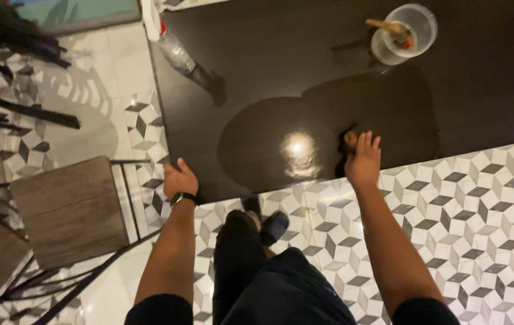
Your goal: The person cleans a dark rectangular table using a spray bottle and a cloth. They repeatedly spray the surface and wipe it down with a cloth, moving systematically across the table to remove dirt and grime.
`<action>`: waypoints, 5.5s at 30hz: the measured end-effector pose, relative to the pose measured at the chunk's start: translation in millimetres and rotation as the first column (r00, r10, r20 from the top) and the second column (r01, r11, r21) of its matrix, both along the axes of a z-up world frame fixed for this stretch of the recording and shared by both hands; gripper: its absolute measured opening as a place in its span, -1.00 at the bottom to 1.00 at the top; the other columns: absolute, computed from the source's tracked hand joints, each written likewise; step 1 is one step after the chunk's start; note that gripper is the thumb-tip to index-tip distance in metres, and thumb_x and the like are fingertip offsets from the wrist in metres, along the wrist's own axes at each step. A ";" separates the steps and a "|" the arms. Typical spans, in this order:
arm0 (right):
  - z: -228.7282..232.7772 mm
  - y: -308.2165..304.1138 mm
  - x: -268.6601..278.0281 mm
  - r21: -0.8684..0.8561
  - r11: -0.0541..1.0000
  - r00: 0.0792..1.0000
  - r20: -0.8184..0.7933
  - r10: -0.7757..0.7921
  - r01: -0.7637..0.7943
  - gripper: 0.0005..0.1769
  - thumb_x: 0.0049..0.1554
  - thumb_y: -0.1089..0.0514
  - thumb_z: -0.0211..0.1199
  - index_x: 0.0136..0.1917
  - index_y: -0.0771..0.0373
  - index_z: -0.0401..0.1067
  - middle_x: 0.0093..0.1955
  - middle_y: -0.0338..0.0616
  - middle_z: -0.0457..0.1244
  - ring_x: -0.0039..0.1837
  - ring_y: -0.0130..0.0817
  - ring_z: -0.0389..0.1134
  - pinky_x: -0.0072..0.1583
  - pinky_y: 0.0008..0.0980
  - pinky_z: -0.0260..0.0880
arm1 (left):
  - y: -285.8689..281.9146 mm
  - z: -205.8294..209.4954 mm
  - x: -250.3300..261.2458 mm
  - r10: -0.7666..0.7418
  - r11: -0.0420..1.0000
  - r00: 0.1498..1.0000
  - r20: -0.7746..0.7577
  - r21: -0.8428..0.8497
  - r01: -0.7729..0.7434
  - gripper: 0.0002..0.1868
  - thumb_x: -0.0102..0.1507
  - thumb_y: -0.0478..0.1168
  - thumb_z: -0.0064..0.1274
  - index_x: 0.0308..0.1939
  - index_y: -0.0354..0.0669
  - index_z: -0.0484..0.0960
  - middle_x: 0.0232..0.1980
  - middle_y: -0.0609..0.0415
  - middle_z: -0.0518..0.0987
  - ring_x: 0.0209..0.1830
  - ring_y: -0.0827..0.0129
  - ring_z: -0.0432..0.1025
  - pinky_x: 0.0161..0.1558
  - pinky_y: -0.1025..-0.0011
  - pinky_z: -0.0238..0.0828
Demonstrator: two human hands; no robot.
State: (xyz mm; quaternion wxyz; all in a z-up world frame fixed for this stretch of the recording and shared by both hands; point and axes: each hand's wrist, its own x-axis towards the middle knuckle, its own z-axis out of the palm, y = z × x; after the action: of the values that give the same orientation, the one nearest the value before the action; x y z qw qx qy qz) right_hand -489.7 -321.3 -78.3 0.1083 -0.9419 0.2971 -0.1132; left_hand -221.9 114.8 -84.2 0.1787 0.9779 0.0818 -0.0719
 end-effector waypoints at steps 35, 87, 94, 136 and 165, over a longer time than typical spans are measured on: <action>44.0 137.9 233.0 0.274 0.790 0.759 -0.233 0.608 -0.549 -0.31 0.11 0.41 -0.03 0.41 -0.15 0.34 0.63 -0.27 0.10 0.68 -0.19 0.03 0.66 -0.20 0.01 | -15.7 17.2 69.7 -0.019 0.996 0.990 -0.139 -0.090 0.006 -0.47 0.44 0.15 -0.38 0.03 -0.25 0.46 -0.21 -0.34 0.65 -0.20 -0.33 0.53 -0.17 -0.17 0.44; 38.0 318.9 249.6 0.028 0.767 0.764 -0.072 0.641 -0.641 -0.32 0.13 0.21 0.09 0.54 0.22 0.24 0.62 0.01 0.05 0.63 0.19 -0.03 0.52 0.08 0.05 | 34.5 -126.3 63.9 0.296 0.474 0.953 -0.069 -0.856 -0.209 -0.50 0.41 0.09 -0.29 -0.07 -0.19 0.66 -0.29 0.04 0.55 -0.33 0.28 0.43 -0.20 0.36 0.38; 45.1 340.0 156.9 0.007 0.614 0.600 -0.209 0.772 -0.789 -0.35 0.16 0.13 0.01 0.50 0.32 0.25 0.59 0.15 0.05 0.57 0.36 -0.01 0.41 0.17 0.12 | 78.9 -110.5 38.2 -0.110 0.186 0.779 -0.617 -0.783 -0.594 -0.24 0.38 0.38 -0.56 0.20 -0.04 0.54 -0.09 0.15 0.58 -0.16 0.36 0.43 -0.10 0.30 0.33; 58.9 442.4 138.8 0.081 0.947 0.847 -0.429 0.315 -0.312 -0.18 0.10 0.17 0.08 0.61 0.10 0.02 0.69 -0.15 -0.11 0.68 0.11 -0.21 0.52 0.29 -0.19 | 109.1 -90.6 61.2 -0.512 0.700 0.840 -0.180 -0.654 0.287 -0.76 0.29 -0.11 0.18 -0.11 -0.22 0.67 -0.39 -0.05 0.68 -0.48 0.24 0.56 -0.40 0.28 0.47; 35.3 423.6 96.2 0.133 0.954 0.962 0.098 0.257 -0.268 -0.54 0.11 0.36 0.10 0.28 0.18 0.42 0.54 -0.04 0.15 0.64 -0.09 0.08 0.61 -0.06 0.08 | 108.8 -94.2 66.3 -0.642 0.709 0.747 -0.172 -0.505 0.492 -0.77 0.35 -0.16 -0.12 -0.09 -0.27 0.49 -0.09 -0.34 0.61 -0.01 -0.33 0.45 0.00 -0.10 0.36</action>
State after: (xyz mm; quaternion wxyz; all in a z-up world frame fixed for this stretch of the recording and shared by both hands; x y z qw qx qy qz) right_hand -393.5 102.2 -42.9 0.2022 -0.9574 0.1722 -0.1132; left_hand -155.6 223.6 -178.3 0.3409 0.8624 -0.2162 -0.3053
